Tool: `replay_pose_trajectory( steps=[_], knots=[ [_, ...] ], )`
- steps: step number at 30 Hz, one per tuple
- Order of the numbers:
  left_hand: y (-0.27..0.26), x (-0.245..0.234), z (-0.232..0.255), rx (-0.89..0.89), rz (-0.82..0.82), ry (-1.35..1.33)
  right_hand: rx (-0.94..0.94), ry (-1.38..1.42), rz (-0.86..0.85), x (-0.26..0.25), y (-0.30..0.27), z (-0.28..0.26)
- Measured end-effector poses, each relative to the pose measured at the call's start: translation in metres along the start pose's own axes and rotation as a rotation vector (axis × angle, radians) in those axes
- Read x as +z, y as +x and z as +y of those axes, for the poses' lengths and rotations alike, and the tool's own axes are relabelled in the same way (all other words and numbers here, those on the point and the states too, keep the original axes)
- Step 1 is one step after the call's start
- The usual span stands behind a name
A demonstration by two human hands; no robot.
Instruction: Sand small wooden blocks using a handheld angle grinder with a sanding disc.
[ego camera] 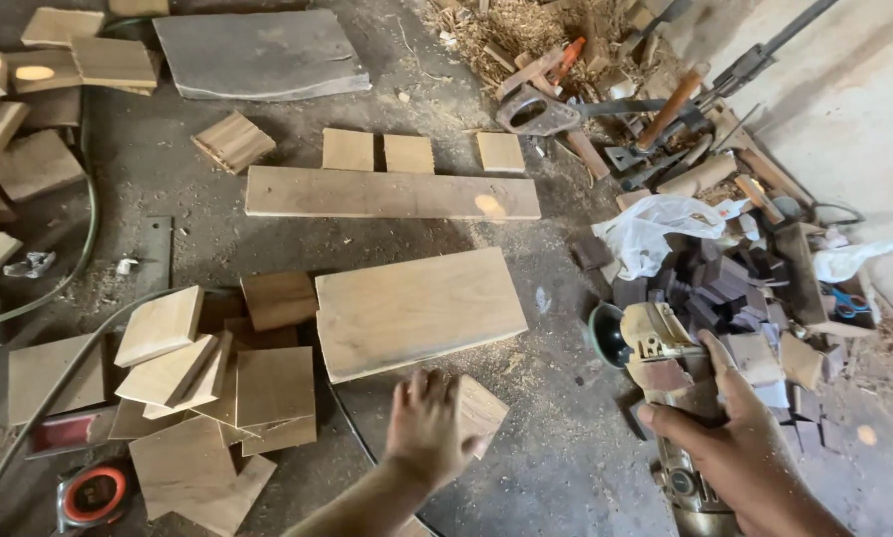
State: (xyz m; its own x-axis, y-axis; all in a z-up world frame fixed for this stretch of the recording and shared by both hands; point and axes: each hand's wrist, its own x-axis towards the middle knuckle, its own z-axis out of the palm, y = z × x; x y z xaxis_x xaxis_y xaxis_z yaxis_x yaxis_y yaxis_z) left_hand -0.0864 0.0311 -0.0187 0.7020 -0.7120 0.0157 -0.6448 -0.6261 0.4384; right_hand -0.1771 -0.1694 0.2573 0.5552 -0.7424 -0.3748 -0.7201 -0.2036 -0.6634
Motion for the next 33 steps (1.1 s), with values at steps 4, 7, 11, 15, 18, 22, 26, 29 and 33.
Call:
replay_pose_trajectory(
  steps=[4,7,11,15,18,22,26,29,33],
  knots=[
    [0.006,0.039,0.021,-0.005,-0.071,0.300,-0.040,0.022,-0.011,-0.003,0.000,0.007],
    [0.006,0.043,0.027,0.010,0.086,0.103,-0.114,-0.029,0.002,-0.007,0.004,0.022],
    [0.007,0.019,0.037,-0.045,-0.006,-0.401,-0.124,0.025,-0.018,-0.005,0.009,0.026],
    [0.025,-0.038,0.040,0.073,0.078,-0.606,-0.223,-0.034,-0.043,-0.008,0.019,0.040],
    [0.052,-0.071,0.029,0.200,0.153,-0.519,-0.082,-0.058,-0.017,-0.001,0.006,0.018],
    [0.097,-0.053,-0.010,0.099,0.471,-0.593,-0.176,-0.067,-0.011,0.001,0.015,0.024],
    [0.100,-0.069,-0.028,-0.167,0.110,-0.633,-0.211,-0.127,-0.055,0.009,0.022,0.009],
    [0.096,-0.076,-0.027,-0.141,0.136,-0.505,-0.325,-0.093,-0.032,0.022,0.040,0.014],
    [0.103,-0.066,-0.028,-0.063,0.192,-0.376,-0.023,-0.009,-0.091,0.050,0.018,-0.048]
  ],
)
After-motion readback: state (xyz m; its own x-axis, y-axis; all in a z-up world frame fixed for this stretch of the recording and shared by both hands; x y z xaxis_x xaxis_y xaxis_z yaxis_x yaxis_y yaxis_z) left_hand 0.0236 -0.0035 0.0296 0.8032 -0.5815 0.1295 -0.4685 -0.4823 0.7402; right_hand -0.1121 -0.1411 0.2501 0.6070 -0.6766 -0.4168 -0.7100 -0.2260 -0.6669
